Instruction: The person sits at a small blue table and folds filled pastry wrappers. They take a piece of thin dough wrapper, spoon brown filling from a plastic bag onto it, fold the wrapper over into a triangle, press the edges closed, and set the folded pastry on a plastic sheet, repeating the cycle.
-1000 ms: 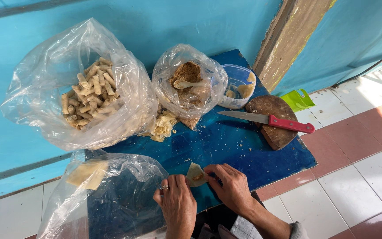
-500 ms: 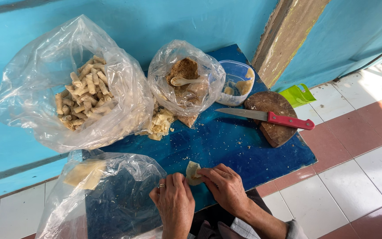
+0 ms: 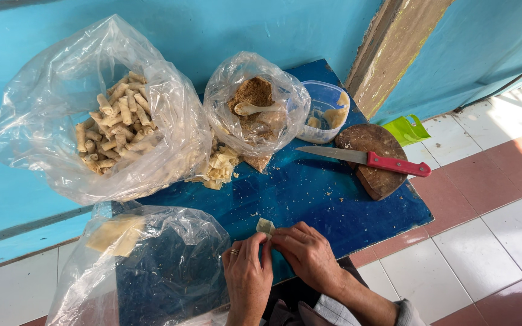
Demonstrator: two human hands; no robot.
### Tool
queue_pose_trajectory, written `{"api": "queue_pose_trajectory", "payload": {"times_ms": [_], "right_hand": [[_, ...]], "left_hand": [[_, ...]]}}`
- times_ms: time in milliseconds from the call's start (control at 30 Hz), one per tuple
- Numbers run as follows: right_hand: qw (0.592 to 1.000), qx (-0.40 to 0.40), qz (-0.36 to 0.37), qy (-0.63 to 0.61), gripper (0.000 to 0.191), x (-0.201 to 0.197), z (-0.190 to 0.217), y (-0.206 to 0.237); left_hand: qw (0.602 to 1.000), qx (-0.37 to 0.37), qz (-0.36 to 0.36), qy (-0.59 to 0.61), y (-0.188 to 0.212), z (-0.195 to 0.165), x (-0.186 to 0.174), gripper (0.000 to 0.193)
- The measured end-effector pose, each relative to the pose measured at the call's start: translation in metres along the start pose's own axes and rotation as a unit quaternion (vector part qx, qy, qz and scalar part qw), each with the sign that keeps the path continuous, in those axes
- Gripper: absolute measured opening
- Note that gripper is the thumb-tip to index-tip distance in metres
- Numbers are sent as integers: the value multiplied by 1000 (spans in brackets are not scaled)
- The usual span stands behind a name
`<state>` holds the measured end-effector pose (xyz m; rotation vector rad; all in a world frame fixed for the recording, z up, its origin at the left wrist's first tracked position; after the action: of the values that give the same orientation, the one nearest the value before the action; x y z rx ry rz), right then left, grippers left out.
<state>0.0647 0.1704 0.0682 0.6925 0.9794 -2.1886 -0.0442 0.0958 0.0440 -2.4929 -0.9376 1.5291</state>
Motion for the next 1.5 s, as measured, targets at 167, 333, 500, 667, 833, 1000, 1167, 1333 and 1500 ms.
{"api": "queue_pose_trajectory", "payload": {"times_ms": [167, 333, 500, 667, 833, 1000, 1167, 1333, 1500], "right_hand": [[999, 1, 42, 3, 22, -2, -3, -5], [993, -91, 51, 46, 28, 0, 5, -13], [989, -134, 59, 33, 23, 1, 4, -24], [990, 44, 126, -51, 14, 10, -31, -48], [986, 95, 134, -40, 15, 10, -33, -48], [986, -120, 42, 108, 24, -6, 14, -25], [994, -72, 51, 60, 12, 1, 1, -31], [995, 54, 79, -19, 12, 7, -31, -47], [996, 31, 78, -23, 10, 3, -25, -42]], "left_hand": [[996, 72, -8, -54, 6, -9, -8, 24], [995, 100, -6, -21, 4, -4, -5, 19], [997, 76, -21, 4, -5, 4, 3, 20], [999, 26, 20, 1, -17, 7, 9, 19], [997, -22, 70, 36, -35, 13, 10, 11], [993, -46, 77, 81, -40, 14, 6, 15], [997, 20, 27, 65, -22, 5, -8, 13], [998, 30, 27, 40, -17, 5, 0, 19], [996, -17, 84, 35, -29, 15, 12, 10]]}}
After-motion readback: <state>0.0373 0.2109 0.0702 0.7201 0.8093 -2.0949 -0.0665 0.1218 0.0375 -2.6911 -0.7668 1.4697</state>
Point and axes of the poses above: each hand's wrist, its own y-axis away from the middle knuckle, its own x-axis out of the palm, z = x × y, the point moved 8 cm from there along -y, towards the middle knuckle, and after that the axes turned 6 degrees about -y, right-handed, at the moved point
